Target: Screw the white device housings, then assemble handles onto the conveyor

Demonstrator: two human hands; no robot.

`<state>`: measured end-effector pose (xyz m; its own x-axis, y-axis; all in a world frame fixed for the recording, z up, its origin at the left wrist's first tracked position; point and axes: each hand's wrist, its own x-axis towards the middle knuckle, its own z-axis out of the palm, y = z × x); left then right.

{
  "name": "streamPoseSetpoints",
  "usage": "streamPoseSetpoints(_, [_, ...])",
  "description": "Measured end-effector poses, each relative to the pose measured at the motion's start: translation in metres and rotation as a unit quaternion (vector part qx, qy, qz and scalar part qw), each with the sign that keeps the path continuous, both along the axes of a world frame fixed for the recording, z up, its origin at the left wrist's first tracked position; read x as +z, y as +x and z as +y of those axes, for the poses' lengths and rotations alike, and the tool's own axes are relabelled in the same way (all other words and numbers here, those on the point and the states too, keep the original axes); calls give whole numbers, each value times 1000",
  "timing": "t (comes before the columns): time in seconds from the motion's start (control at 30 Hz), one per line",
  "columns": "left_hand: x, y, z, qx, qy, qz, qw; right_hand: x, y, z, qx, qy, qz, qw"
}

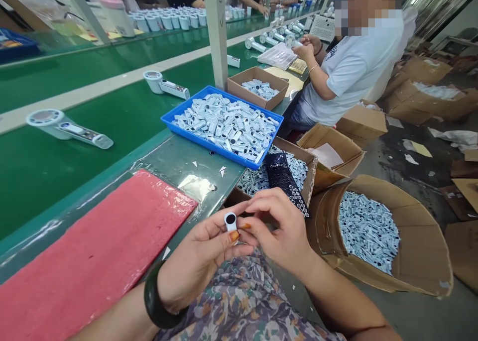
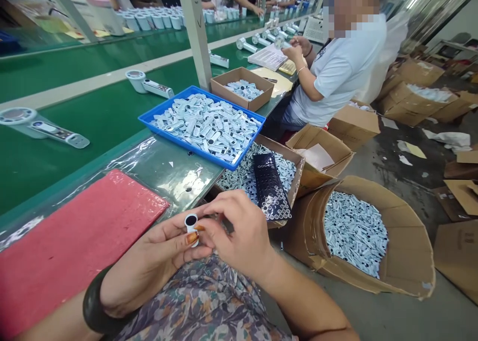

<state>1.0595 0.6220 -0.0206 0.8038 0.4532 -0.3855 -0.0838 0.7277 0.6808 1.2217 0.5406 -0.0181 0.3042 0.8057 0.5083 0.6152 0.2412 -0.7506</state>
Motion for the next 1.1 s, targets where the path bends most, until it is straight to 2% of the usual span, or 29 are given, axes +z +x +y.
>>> streamPoseSetpoints(0.13, [3, -3, 1, 34, -42, -19, 998, -4, 2, -7, -33, 30, 18, 999])
streamPoseSetpoints(0.23, [4, -3, 0, 93, -56, -40, 993, -8, -10, -8, -37, 33, -22, 999])
streamPoseSetpoints(0.37, [5, -4, -2, 150, -31, -36, 988, -13, -30, -2, -41, 9, -94, 995])
streamPoseSetpoints(0.6, [4, -19, -5, 174, -25, -19, 984, -15, -39, 6, -26, -7, -137, 990])
streamPoseSetpoints(0.7, [4, -23, -1, 185, -32, -36, 982, -13, -45, 12, -34, -4, -167, 985])
streamPoseSetpoints(0.8, [5, -34, -1, 208, -26, -62, 976, -9, -57, 21, -11, 6, -186, 983])
streamPoseSetpoints(0.87, [5, -51, -5, 234, 3, -66, 970, -9, -66, 27, 28, 11, -191, 981])
streamPoseSetpoints(0.9, [5, -63, -7, 244, 46, -55, 967, -10, -69, 30, 50, 13, -196, 979])
streamPoseSetpoints(0.97, [2, -93, -7, 265, 177, 9, 948, -21, -72, 42, 101, 15, -215, 971])
streamPoseSetpoints(1.03, [-2, -137, 1, 298, 307, 114, 897, -42, -75, 67, 171, 54, -249, 952])
streamPoseSetpoints(1.1, [-1, -200, 13, 343, 390, 225, 824, -65, -87, 97, 230, 90, -245, 938])
